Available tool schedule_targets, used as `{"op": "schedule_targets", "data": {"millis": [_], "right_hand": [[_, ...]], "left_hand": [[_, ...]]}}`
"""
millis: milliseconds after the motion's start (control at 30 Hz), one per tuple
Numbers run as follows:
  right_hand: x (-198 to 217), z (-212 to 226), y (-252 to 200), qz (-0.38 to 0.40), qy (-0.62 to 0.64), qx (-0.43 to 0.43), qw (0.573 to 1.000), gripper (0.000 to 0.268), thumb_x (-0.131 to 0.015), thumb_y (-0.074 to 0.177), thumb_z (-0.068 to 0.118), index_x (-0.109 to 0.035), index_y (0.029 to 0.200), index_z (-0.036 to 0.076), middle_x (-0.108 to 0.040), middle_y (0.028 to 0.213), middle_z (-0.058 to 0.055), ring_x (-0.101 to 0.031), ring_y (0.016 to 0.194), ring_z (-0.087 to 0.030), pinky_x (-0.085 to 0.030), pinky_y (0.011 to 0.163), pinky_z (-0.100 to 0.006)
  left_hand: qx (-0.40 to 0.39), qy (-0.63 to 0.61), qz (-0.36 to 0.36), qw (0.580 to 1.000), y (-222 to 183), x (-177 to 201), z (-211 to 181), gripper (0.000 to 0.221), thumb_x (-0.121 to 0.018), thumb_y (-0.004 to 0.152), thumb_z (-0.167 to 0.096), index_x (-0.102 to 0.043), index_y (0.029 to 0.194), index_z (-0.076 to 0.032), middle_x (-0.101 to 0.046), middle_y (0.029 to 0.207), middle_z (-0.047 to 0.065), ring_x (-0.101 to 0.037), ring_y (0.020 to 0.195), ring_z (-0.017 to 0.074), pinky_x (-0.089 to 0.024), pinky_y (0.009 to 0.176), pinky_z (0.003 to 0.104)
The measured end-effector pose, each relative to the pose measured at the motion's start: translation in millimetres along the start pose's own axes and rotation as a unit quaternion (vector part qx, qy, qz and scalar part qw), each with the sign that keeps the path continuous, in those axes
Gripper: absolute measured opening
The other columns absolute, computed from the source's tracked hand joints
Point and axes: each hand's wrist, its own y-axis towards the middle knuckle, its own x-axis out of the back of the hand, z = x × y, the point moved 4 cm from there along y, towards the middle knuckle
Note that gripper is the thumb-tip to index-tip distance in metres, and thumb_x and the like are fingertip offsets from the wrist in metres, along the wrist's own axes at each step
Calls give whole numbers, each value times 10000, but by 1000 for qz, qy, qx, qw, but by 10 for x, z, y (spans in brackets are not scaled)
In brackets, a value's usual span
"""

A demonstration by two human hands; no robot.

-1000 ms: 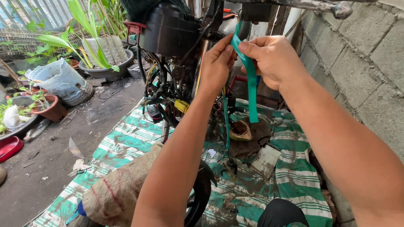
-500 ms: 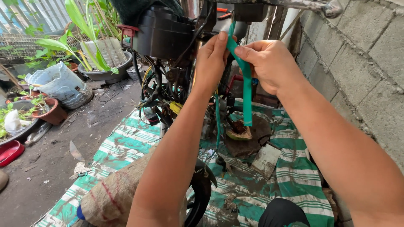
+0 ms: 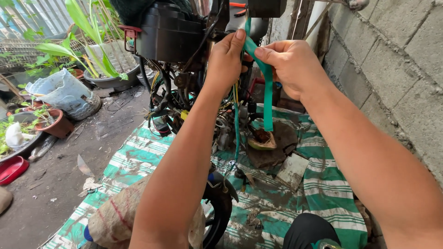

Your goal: Wrapping electrical tape around a bundle of wires on a motorcycle's front end to secure the wiring harness.

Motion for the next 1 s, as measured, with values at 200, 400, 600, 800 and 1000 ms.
{"op": "schedule_targets", "data": {"millis": [200, 400, 600, 800, 1000], "right_hand": [[32, -41, 60, 6, -13, 18, 1000, 238, -858, 1048, 346, -829, 1106, 117, -516, 680, 18, -356, 601, -163, -353, 564, -430], [43, 116, -118, 11, -41, -2, 999, 185, -809, 1108, 299, -817, 1107, 114, -455, 657, 8, -308, 573, -160, -301, 534, -423], [-63, -116, 65, 33, 116, -18, 993, 156, -838, 1000, 237, -817, 1046, 89, -828, 1066, -86, -740, 909, -232, -684, 756, -377], [-157, -245, 220, 70, 213, -31, 974, 171, -859, 964, 209, -788, 1076, 102, -835, 1094, -75, -776, 943, -210, -687, 731, -348], [-230, -244, 257, 120, 249, -16, 961, 118, -796, 1037, 221, -809, 1011, 107, -811, 1091, -70, -725, 893, -227, -637, 703, -352]], "left_hand": [[15, -118, 40, 992, 18, -55, 34, 372, -523, 1116, -433, -560, 886, -143, -537, 751, -1, -574, 641, 119, -436, 509, 291], [15, -194, 6, 981, 3, -103, 42, 409, -563, 1105, -385, -496, 790, -133, -434, 735, 15, -411, 572, 122, -284, 502, 285], [-4, -225, 21, 974, 51, -76, 130, 396, -606, 1091, -388, -738, 1081, -15, -472, 731, 36, -396, 558, 114, -271, 491, 276], [25, -243, 15, 970, 36, 2, 136, 381, -740, 1011, -364, -688, 1265, -85, -589, 767, 85, -530, 573, 163, -423, 483, 310], [15, -199, -23, 980, -69, 42, 5, 309, -767, 966, -385, -642, 877, -117, -693, 707, 74, -580, 510, 134, -477, 435, 298]]}}
